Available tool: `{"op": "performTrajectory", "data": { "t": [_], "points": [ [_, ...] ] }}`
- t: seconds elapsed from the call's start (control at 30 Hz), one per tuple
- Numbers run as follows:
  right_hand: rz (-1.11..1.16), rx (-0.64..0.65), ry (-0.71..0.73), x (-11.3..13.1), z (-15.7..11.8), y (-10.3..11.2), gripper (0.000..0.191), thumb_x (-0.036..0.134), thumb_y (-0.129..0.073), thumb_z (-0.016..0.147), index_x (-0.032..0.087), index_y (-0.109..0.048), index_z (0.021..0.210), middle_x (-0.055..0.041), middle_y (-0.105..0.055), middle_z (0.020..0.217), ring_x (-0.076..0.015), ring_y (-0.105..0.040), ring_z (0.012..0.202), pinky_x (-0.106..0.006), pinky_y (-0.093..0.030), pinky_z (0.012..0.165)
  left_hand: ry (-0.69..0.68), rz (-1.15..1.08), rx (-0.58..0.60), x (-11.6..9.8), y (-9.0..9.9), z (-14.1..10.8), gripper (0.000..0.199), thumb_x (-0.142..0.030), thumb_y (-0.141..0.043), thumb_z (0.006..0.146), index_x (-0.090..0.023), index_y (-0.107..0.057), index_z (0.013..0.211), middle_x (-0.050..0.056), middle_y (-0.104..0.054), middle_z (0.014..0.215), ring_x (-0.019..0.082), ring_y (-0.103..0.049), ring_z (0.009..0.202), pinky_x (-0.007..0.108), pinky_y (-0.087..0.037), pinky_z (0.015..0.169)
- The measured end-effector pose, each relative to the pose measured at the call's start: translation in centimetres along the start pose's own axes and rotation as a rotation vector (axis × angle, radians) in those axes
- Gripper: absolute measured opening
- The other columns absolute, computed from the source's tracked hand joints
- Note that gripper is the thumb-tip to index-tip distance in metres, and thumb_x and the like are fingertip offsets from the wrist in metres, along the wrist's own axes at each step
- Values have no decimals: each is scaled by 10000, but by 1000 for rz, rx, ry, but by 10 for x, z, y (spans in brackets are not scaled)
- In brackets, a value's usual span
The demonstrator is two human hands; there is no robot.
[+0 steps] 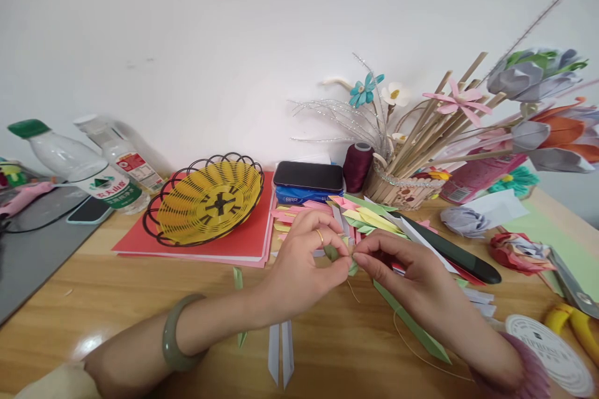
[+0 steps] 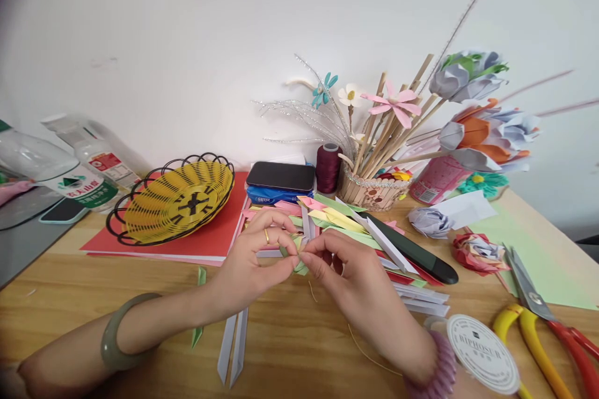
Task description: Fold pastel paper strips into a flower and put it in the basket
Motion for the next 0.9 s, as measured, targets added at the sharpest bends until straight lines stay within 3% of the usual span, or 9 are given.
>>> {"op": "performTrajectory", "data": {
  "t": [0.33,0.63,0.9],
  "points": [
    [-527,-183,415,13,-10,-7,102,146,-403,858,173,-490,815,-59,-538,762,-167,-479,695,-295,-402,577,3,7,20,3,-3,-1,70,-138,-562,708,-198,-558,672,30,-520,951,177,-454,1041,351,-357,917],
    [-302,-102,191,7,-6,-8,160,169,-330,888,202,-435,772,-18,-498,720,-136,-475,647,-263,-402,557,-22,-5,83,-2,-3,-1,24,-188,-567,717,-202,-562,698,40,-502,976,183,-447,1044,369,-342,945],
    [-213,-99,195,5,-7,-7,117,178,-382,883,202,-463,802,-6,-508,742,-125,-485,678,-249,-409,586,91,-86,89,3,-5,1,64,-178,-600,684,-185,-546,652,34,-512,956,176,-463,1025,351,-342,935]
  ]
}}
Point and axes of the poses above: each hand's wrist, its own z-axis towards the middle knuckle, its own y-axis out of the back of the hand, x = y × z, the point moved 5 cm from there along z, towards the middle knuckle
